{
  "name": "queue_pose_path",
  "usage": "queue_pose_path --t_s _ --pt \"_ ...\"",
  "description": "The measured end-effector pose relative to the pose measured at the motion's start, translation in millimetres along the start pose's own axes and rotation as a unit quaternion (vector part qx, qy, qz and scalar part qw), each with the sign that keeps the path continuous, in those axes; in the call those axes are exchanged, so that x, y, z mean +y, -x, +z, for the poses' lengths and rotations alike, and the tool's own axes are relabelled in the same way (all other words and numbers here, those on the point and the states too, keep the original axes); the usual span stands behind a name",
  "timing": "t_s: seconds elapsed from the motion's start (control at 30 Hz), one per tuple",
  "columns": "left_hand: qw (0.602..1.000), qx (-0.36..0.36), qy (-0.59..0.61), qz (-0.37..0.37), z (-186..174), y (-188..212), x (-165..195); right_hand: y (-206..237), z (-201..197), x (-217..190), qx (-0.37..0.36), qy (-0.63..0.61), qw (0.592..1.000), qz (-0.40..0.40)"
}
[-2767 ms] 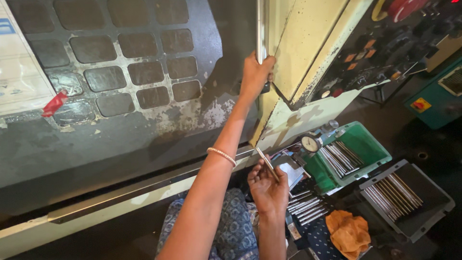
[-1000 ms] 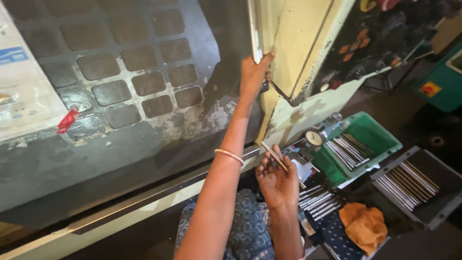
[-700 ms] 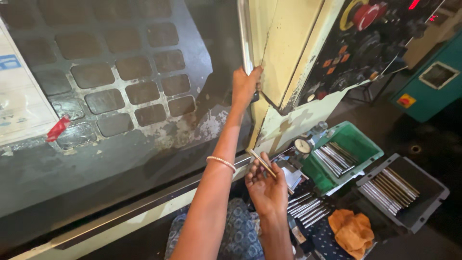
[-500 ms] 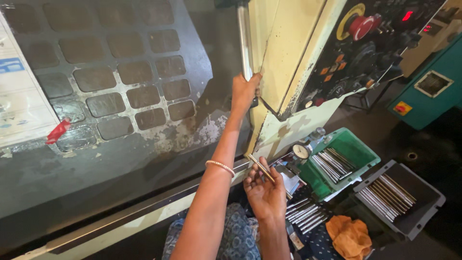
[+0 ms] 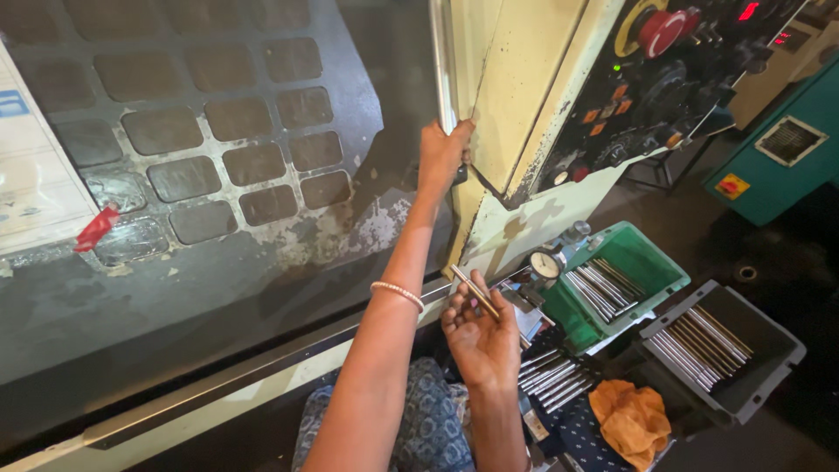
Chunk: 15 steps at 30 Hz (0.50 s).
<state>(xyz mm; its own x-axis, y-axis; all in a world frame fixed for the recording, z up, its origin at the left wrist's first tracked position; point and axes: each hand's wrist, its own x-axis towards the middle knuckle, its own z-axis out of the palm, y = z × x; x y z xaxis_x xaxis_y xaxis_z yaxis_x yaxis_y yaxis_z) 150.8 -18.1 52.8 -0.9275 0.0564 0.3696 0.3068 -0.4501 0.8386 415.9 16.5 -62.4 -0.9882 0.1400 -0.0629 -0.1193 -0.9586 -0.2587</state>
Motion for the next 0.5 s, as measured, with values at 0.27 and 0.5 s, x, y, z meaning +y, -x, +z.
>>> queue_pose_path --t_s 0.27,0.5 --pt "1.000 -0.014 0.022 -0.001 -1 -1 -2 -3 -18 -2 0.024 0.004 1.000 -0.008" --pt "0.998 -0.047 0.042 -0.003 -4 -3 -5 -6 -41 -2 0.056 0.006 0.998 -0.015"
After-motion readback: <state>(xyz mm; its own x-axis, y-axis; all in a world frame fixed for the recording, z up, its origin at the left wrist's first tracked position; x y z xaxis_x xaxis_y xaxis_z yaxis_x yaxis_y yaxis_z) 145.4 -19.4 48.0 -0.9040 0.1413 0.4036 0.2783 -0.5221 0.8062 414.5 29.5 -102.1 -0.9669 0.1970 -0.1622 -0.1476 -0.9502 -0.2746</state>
